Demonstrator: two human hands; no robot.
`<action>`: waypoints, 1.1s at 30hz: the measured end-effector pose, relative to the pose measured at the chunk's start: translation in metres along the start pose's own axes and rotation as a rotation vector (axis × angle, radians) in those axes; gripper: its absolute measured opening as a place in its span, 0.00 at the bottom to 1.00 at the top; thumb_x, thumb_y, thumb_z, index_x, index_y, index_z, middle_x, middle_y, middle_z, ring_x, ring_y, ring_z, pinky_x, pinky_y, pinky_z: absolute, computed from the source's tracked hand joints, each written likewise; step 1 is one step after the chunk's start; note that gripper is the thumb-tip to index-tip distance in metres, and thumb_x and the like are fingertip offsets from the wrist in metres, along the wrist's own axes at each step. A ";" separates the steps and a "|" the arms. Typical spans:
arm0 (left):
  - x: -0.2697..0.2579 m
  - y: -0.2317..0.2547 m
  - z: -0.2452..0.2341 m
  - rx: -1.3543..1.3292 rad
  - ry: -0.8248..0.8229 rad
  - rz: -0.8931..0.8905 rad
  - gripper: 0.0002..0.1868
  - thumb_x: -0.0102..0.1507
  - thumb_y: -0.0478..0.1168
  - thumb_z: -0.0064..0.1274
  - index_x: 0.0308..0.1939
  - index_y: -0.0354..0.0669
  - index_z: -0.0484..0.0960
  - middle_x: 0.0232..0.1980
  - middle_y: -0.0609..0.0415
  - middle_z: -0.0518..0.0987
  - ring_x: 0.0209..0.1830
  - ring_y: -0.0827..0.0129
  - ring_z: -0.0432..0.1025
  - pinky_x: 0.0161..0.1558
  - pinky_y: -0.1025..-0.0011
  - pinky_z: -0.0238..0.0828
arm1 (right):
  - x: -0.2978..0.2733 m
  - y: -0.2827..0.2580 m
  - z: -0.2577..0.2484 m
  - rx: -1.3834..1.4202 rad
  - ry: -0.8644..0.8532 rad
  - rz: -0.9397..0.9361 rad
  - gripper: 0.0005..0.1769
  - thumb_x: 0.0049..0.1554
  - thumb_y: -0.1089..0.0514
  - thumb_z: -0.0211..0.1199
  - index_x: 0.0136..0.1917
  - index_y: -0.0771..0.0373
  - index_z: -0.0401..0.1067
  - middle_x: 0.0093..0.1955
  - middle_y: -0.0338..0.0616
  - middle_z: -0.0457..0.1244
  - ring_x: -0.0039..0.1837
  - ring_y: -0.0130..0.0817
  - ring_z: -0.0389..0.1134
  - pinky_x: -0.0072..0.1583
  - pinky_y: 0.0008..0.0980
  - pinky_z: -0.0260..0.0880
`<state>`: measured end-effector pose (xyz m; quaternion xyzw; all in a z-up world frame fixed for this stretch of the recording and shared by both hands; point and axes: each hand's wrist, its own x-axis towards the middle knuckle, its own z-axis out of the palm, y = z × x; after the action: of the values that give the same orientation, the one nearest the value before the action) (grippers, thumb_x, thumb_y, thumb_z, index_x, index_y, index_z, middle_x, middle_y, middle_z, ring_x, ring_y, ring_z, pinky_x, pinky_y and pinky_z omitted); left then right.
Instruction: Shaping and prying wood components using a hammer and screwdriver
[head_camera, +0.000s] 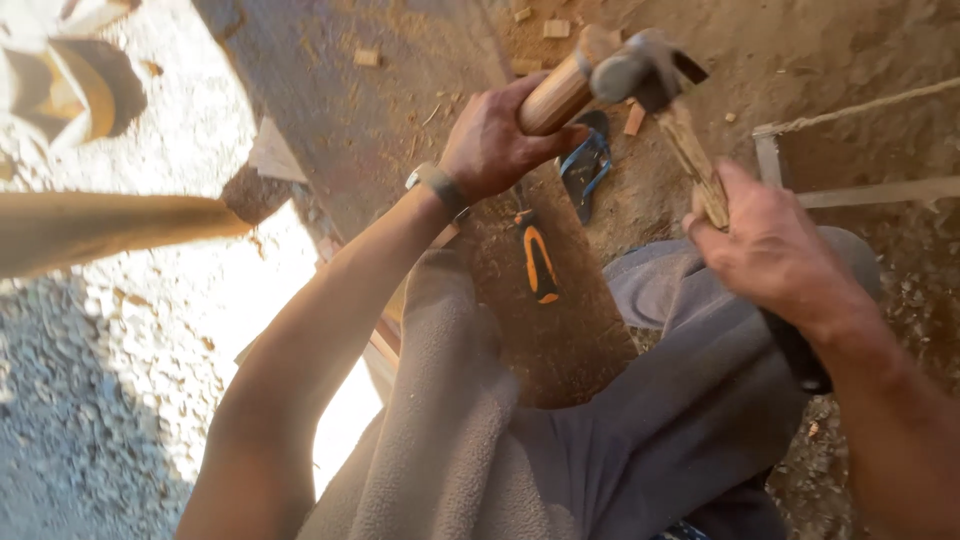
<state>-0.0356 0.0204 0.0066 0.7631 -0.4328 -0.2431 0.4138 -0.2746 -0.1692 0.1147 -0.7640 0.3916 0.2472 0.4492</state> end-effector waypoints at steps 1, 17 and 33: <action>-0.001 0.002 0.001 0.001 -0.009 -0.058 0.27 0.64 0.59 0.72 0.58 0.46 0.88 0.40 0.55 0.93 0.30 0.68 0.85 0.33 0.66 0.84 | 0.005 0.007 -0.009 -0.122 0.008 0.012 0.08 0.77 0.55 0.58 0.58 0.61 0.66 0.45 0.45 0.60 0.38 0.41 0.60 0.37 0.42 0.65; 0.002 0.002 -0.026 -0.063 -0.082 -0.018 0.25 0.68 0.56 0.71 0.52 0.38 0.85 0.40 0.49 0.90 0.29 0.69 0.84 0.30 0.71 0.88 | 0.001 0.068 0.022 0.400 0.085 -0.088 0.10 0.70 0.64 0.66 0.53 0.60 0.64 0.31 0.37 0.56 0.27 0.33 0.56 0.31 0.37 0.59; -0.006 0.017 0.004 0.040 0.009 -0.110 0.35 0.61 0.70 0.69 0.57 0.48 0.86 0.42 0.53 0.93 0.32 0.67 0.88 0.33 0.66 0.87 | -0.014 0.089 0.042 0.532 0.138 -0.101 0.12 0.67 0.67 0.67 0.50 0.60 0.64 0.27 0.37 0.56 0.23 0.30 0.54 0.29 0.32 0.57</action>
<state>-0.0491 0.0191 0.0192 0.7950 -0.3931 -0.2532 0.3864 -0.3565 -0.1527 0.0612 -0.6528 0.4336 0.0603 0.6182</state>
